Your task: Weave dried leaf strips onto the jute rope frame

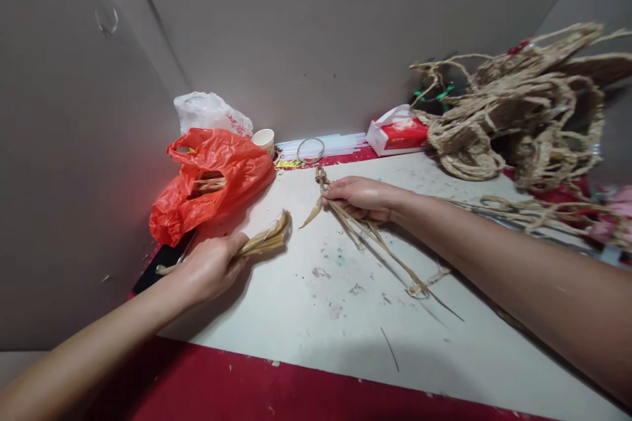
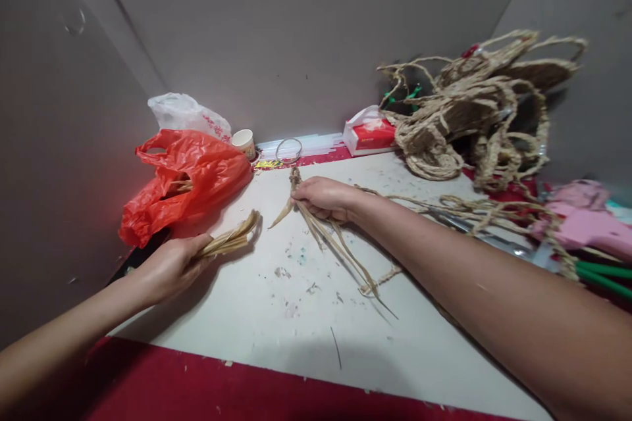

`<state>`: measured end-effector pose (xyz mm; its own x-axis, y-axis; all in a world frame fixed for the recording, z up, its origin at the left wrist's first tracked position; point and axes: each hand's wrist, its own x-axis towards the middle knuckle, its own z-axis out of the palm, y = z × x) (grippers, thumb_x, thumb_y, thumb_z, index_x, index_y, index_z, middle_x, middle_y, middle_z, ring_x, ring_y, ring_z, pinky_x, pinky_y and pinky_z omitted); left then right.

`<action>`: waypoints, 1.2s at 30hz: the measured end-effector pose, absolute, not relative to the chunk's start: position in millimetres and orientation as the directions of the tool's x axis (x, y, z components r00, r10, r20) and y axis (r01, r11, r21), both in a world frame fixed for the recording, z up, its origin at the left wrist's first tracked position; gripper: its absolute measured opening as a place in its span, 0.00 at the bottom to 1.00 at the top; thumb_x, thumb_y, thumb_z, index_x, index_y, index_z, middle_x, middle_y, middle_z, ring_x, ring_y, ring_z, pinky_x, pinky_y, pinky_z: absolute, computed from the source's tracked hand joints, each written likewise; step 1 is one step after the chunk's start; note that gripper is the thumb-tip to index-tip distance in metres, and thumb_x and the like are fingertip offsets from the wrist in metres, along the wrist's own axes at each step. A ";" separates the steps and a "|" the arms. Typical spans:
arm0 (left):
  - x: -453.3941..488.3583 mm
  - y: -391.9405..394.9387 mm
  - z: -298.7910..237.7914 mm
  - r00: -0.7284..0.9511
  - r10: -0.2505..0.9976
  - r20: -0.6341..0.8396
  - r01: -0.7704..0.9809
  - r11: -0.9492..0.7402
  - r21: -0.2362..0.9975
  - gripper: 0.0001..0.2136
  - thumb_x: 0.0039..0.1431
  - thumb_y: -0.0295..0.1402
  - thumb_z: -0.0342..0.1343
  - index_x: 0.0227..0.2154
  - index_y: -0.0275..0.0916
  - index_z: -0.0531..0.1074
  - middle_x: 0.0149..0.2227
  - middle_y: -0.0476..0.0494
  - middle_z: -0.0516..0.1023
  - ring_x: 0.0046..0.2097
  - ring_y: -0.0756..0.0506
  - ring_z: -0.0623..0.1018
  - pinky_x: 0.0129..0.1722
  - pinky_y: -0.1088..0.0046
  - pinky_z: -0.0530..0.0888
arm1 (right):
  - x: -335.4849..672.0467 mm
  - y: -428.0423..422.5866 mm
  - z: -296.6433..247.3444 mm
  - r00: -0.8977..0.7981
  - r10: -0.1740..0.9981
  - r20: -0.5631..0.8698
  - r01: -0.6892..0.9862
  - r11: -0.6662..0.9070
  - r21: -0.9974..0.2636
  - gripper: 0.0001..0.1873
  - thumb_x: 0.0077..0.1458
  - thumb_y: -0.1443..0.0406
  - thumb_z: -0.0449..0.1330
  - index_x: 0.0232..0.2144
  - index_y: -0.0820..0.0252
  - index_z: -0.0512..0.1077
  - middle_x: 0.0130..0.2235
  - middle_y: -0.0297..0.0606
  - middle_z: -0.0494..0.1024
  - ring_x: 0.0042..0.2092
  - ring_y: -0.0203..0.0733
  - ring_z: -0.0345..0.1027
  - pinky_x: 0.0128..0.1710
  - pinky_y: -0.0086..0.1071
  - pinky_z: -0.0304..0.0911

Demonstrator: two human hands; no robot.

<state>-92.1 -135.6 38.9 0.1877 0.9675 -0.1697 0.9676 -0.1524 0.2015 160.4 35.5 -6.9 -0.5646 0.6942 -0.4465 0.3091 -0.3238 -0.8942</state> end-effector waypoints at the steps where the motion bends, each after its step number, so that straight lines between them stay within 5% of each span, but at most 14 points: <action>1: -94.4 -132.3 36.2 0.186 0.968 -0.166 0.972 -0.158 0.172 0.09 0.59 0.38 0.45 0.32 0.41 0.67 0.26 0.46 0.72 0.26 0.49 0.71 0.27 0.74 0.64 | 160.6 36.1 -7.7 -0.565 0.695 -0.445 0.309 -0.322 -0.895 0.13 0.58 0.65 0.55 0.23 0.62 0.63 0.15 0.24 0.50 0.15 0.24 0.36 0.15 0.23 0.31; 7: -93.5 -114.7 33.1 0.099 0.978 -0.184 0.991 -0.115 -0.075 0.11 0.60 0.40 0.42 0.32 0.41 0.66 0.28 0.42 0.74 0.27 0.45 0.73 0.26 0.71 0.62 | 161.1 37.7 -8.8 -0.570 0.691 -0.446 0.306 -0.325 -0.895 0.11 0.58 0.66 0.54 0.24 0.62 0.63 0.15 0.24 0.49 0.15 0.24 0.36 0.14 0.24 0.31; 12: -82.3 -103.9 30.9 0.112 0.982 -0.152 0.978 -0.135 -0.157 0.11 0.59 0.41 0.43 0.35 0.40 0.66 0.32 0.39 0.75 0.30 0.43 0.75 0.28 0.70 0.64 | 160.3 35.7 -5.8 -0.564 0.690 -0.454 0.321 -0.323 -0.890 0.12 0.59 0.66 0.53 0.23 0.62 0.64 0.15 0.25 0.50 0.14 0.24 0.36 0.14 0.24 0.31; 17: -79.7 -90.0 38.7 0.208 0.968 -0.144 0.977 -0.199 0.074 0.18 0.53 0.47 0.52 0.40 0.39 0.67 0.35 0.40 0.76 0.33 0.44 0.74 0.31 0.71 0.66 | 159.9 35.3 -4.7 -0.549 0.704 -0.451 0.314 -0.326 -0.892 0.11 0.60 0.66 0.53 0.24 0.62 0.64 0.15 0.24 0.50 0.15 0.24 0.36 0.14 0.23 0.31; 20: -85.2 -84.2 42.4 0.237 0.958 -0.160 0.946 -0.190 0.262 0.14 0.56 0.41 0.50 0.40 0.39 0.70 0.36 0.42 0.78 0.34 0.46 0.75 0.34 0.72 0.67 | 160.2 35.8 -5.3 -0.558 0.700 -0.447 0.311 -0.323 -0.894 0.12 0.60 0.67 0.52 0.23 0.62 0.63 0.15 0.24 0.50 0.15 0.24 0.36 0.14 0.23 0.31; 25: -90.5 -86.6 41.9 0.182 0.977 -0.109 0.931 -0.136 0.337 0.12 0.58 0.39 0.48 0.31 0.39 0.72 0.31 0.45 0.78 0.30 0.48 0.74 0.32 0.73 0.67 | 160.5 36.7 -7.9 -0.568 0.698 -0.436 0.312 -0.308 -0.899 0.16 0.59 0.65 0.54 0.20 0.61 0.58 0.15 0.24 0.50 0.15 0.24 0.37 0.14 0.23 0.32; 31: -71.6 -96.0 27.5 0.138 0.990 -0.020 0.983 -0.135 0.125 0.22 0.50 0.53 0.53 0.38 0.40 0.68 0.28 0.43 0.77 0.28 0.44 0.74 0.26 0.71 0.64 | 160.6 37.5 -9.4 -0.573 0.693 -0.438 0.308 -0.313 -0.899 0.15 0.58 0.64 0.55 0.21 0.61 0.59 0.15 0.24 0.49 0.15 0.24 0.37 0.14 0.23 0.32; 36: -60.4 -92.0 20.9 0.179 0.981 -0.078 0.980 -0.185 -0.077 0.09 0.54 0.36 0.51 0.36 0.39 0.70 0.31 0.39 0.77 0.30 0.43 0.76 0.29 0.70 0.65 | 161.1 37.8 -8.7 -0.576 0.694 -0.432 0.306 -0.307 -0.901 0.14 0.58 0.65 0.55 0.21 0.61 0.60 0.15 0.25 0.50 0.15 0.24 0.37 0.14 0.23 0.32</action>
